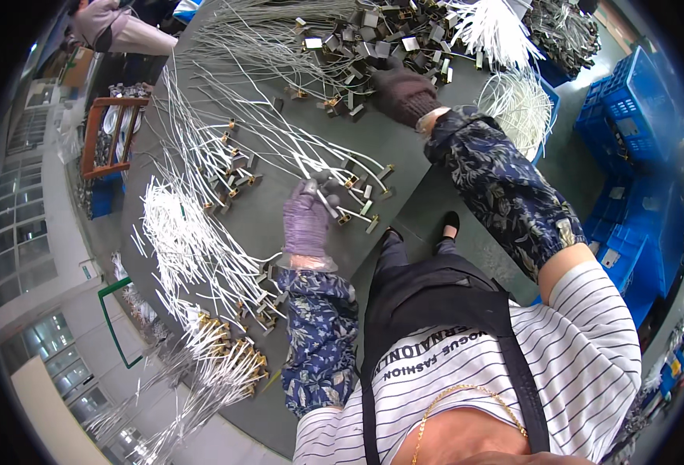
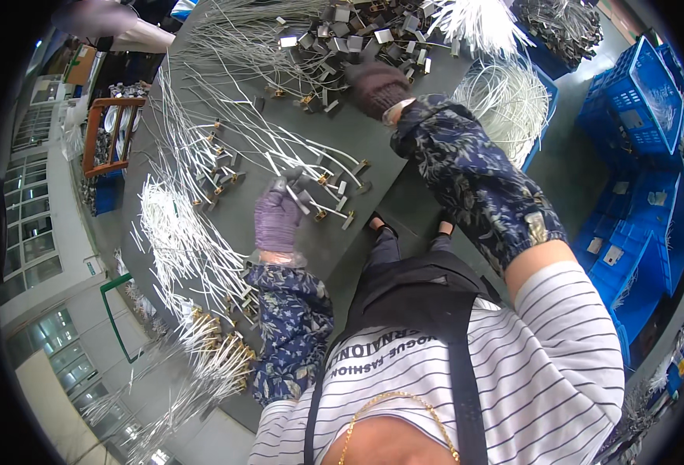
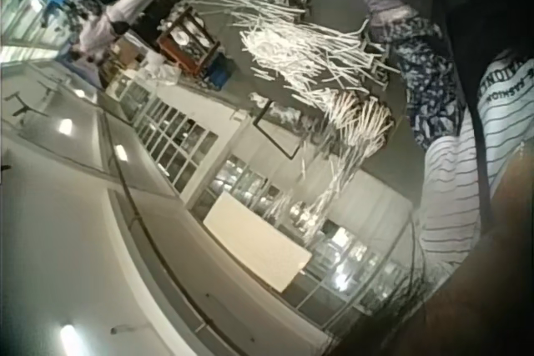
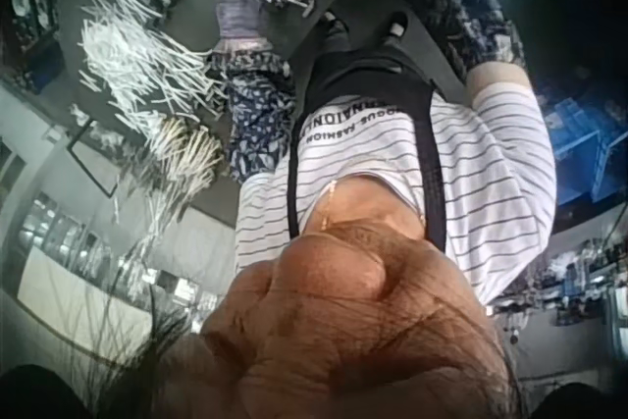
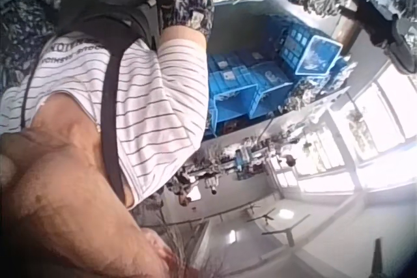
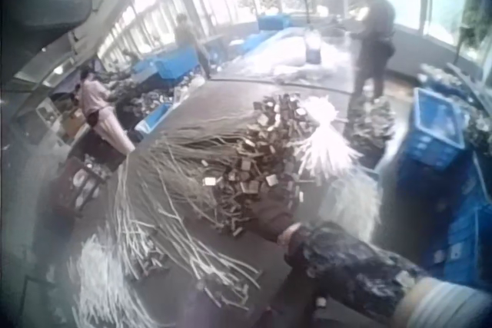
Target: The worker is sorting and arranging large bundles of thin white wires on a manual assembly table.
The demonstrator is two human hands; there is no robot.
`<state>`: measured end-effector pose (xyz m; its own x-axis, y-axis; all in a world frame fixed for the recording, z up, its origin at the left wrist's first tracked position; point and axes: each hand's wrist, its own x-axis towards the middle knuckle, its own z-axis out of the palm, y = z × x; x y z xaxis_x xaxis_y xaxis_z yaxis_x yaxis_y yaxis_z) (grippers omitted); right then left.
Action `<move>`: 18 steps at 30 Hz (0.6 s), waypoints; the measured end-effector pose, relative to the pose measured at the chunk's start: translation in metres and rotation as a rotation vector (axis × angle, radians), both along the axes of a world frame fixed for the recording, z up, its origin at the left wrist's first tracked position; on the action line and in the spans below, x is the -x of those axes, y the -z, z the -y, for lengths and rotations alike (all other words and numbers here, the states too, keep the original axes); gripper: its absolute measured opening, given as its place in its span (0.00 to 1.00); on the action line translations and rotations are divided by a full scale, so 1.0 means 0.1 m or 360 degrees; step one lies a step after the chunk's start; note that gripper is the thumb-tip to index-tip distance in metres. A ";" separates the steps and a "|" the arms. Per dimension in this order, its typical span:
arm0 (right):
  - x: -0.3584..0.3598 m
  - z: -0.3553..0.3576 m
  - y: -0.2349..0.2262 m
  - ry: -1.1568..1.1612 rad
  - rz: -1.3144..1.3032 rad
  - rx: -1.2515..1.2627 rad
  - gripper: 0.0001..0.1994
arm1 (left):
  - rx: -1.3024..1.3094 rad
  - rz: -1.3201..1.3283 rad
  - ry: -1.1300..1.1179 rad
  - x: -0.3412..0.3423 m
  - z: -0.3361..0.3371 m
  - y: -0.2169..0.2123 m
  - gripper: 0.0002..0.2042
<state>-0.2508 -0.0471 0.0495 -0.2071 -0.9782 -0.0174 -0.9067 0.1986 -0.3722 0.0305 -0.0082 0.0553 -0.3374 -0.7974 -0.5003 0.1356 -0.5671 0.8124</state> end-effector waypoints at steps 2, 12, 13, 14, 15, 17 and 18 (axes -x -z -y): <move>0.08 -0.11 0.13 -0.0032 -0.0008 0.0131 0.20 | -0.0018 -0.0179 -0.0019 0.17 -0.13 -0.09 0.16; 0.10 -2.61 0.03 0.0310 0.2093 -0.0648 0.06 | -0.0016 -0.0478 -0.0277 1.24 -0.81 0.43 0.05; 0.18 -3.03 0.32 -0.0220 0.1338 -0.0329 0.07 | -0.0162 -0.0583 -0.0216 1.37 -0.87 0.31 0.05; 0.24 -3.45 0.62 -0.0700 0.0548 -0.0021 0.07 | -0.0308 -0.0683 -0.0154 1.46 -0.89 0.25 0.06; 0.26 -3.74 0.55 -0.0278 0.0969 -0.0392 0.08 | -0.0260 -0.0672 -0.0111 1.38 -0.86 0.41 0.08; 0.34 -4.18 0.44 0.0629 0.1419 -0.1115 0.11 | -0.0152 -0.0509 -0.0181 1.36 -0.71 0.58 0.08; 0.41 -4.35 0.45 0.1076 0.1451 -0.1466 0.13 | -0.0033 -0.0346 -0.0264 1.34 -0.61 0.60 0.08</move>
<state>-0.2915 0.3874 0.0043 -0.1875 -0.2714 -0.9440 -0.0703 0.9623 -0.2627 -0.1040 0.0527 -0.0046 -0.3042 -0.8412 -0.4470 0.3978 -0.5386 0.7428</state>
